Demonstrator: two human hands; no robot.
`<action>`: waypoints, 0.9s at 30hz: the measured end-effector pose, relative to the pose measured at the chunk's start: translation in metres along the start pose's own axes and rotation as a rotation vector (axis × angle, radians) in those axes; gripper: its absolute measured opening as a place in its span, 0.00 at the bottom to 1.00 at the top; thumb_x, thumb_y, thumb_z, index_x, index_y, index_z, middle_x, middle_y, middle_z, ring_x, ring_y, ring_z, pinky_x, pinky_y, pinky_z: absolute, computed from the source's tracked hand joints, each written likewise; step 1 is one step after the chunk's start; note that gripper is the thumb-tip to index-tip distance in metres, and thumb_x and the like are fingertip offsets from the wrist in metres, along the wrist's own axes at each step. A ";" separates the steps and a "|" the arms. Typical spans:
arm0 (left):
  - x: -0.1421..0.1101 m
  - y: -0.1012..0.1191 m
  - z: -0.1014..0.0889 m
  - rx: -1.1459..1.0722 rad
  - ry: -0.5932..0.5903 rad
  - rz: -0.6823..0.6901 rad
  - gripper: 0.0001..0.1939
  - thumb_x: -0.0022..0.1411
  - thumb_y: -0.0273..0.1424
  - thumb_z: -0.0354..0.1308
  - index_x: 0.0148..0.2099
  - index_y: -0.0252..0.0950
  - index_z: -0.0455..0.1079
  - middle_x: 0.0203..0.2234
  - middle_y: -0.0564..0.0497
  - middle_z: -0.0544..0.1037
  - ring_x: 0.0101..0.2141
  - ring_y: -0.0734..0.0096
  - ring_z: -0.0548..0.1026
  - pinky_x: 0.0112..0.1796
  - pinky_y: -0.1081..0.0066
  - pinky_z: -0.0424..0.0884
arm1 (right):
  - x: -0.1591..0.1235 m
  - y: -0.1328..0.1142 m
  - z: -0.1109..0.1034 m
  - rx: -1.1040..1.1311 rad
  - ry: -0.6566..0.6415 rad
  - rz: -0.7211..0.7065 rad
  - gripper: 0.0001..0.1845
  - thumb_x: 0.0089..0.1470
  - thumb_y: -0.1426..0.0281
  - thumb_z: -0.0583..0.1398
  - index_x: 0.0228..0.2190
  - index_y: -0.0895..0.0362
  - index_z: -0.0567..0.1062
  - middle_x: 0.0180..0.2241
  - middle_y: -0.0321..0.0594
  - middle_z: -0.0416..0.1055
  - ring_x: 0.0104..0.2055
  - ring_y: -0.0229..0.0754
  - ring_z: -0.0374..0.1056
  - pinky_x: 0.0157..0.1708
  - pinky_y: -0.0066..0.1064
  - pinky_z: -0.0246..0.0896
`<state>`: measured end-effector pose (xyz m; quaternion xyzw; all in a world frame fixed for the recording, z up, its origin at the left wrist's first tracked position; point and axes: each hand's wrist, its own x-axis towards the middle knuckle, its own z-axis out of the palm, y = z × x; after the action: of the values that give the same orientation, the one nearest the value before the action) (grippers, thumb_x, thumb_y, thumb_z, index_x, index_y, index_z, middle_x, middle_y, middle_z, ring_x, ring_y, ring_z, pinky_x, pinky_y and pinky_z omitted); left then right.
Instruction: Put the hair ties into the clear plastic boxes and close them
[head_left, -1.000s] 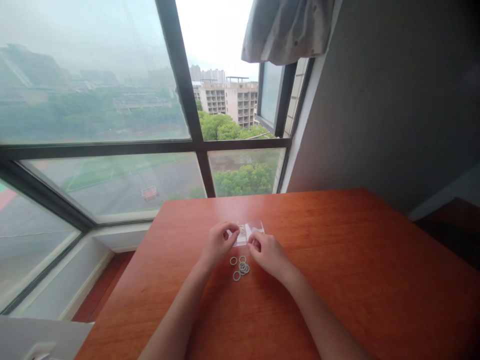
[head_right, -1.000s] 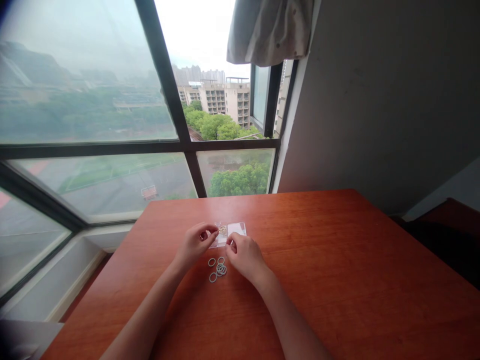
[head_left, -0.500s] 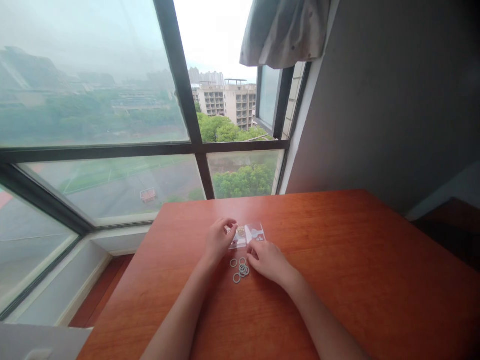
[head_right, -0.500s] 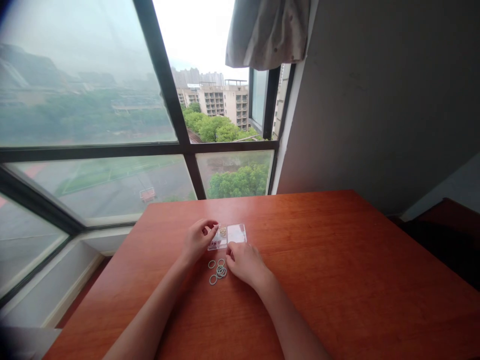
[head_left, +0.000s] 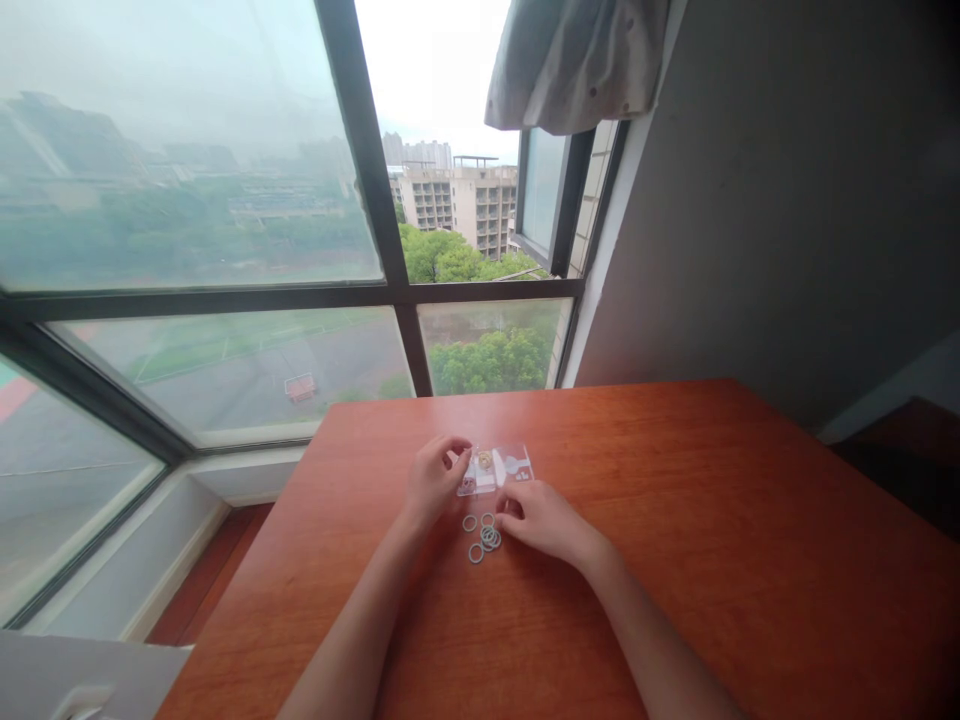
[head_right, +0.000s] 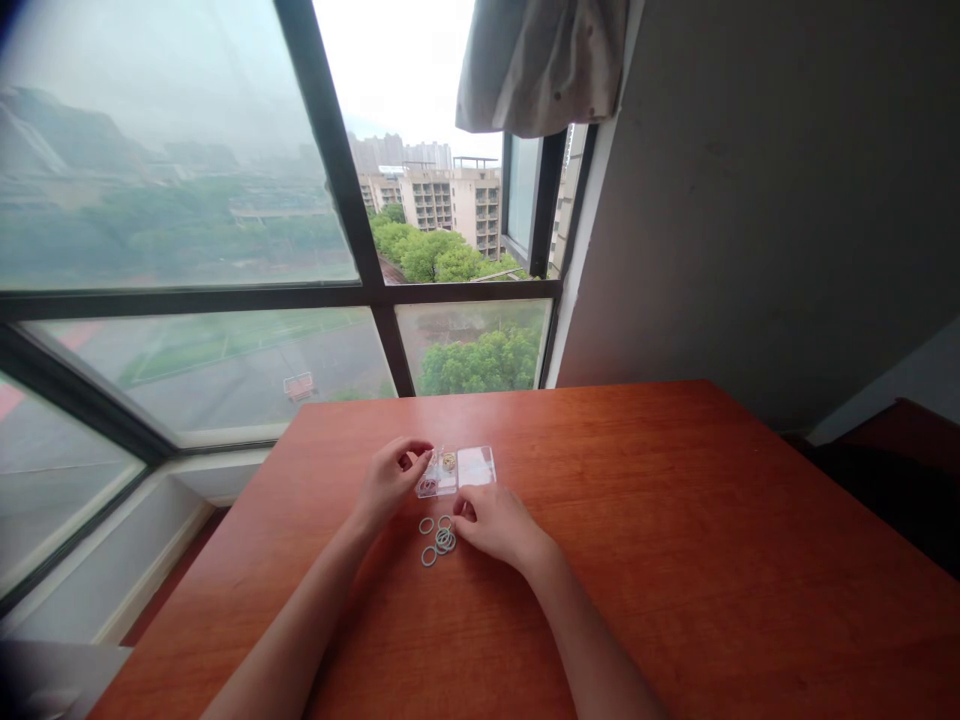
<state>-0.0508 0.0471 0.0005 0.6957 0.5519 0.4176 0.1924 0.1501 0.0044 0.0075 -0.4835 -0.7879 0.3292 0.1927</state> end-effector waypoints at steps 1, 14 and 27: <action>-0.001 -0.001 -0.002 -0.001 0.001 0.000 0.07 0.59 0.32 0.56 0.37 0.37 0.74 0.28 0.53 0.76 0.24 0.76 0.67 0.27 0.75 0.64 | 0.000 0.000 0.000 0.005 -0.008 -0.010 0.03 0.50 0.72 0.60 0.29 0.56 0.75 0.26 0.34 0.73 0.28 0.35 0.66 0.28 0.23 0.52; -0.006 -0.001 -0.014 0.046 -0.043 0.006 0.07 0.59 0.31 0.55 0.36 0.36 0.74 0.25 0.54 0.75 0.23 0.76 0.67 0.26 0.76 0.62 | -0.002 -0.002 0.004 -0.009 -0.032 -0.055 0.04 0.46 0.73 0.63 0.29 0.55 0.76 0.26 0.31 0.73 0.28 0.34 0.65 0.28 0.22 0.52; -0.006 -0.002 -0.015 0.047 -0.044 0.013 0.07 0.59 0.30 0.54 0.36 0.36 0.74 0.25 0.54 0.75 0.23 0.76 0.67 0.25 0.76 0.62 | -0.003 -0.009 0.001 -0.004 -0.077 -0.095 0.05 0.48 0.73 0.62 0.26 0.54 0.79 0.24 0.33 0.75 0.27 0.35 0.65 0.28 0.24 0.52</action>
<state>-0.0637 0.0392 0.0057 0.7125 0.5527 0.3906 0.1854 0.1455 -0.0018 0.0133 -0.4328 -0.8174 0.3366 0.1768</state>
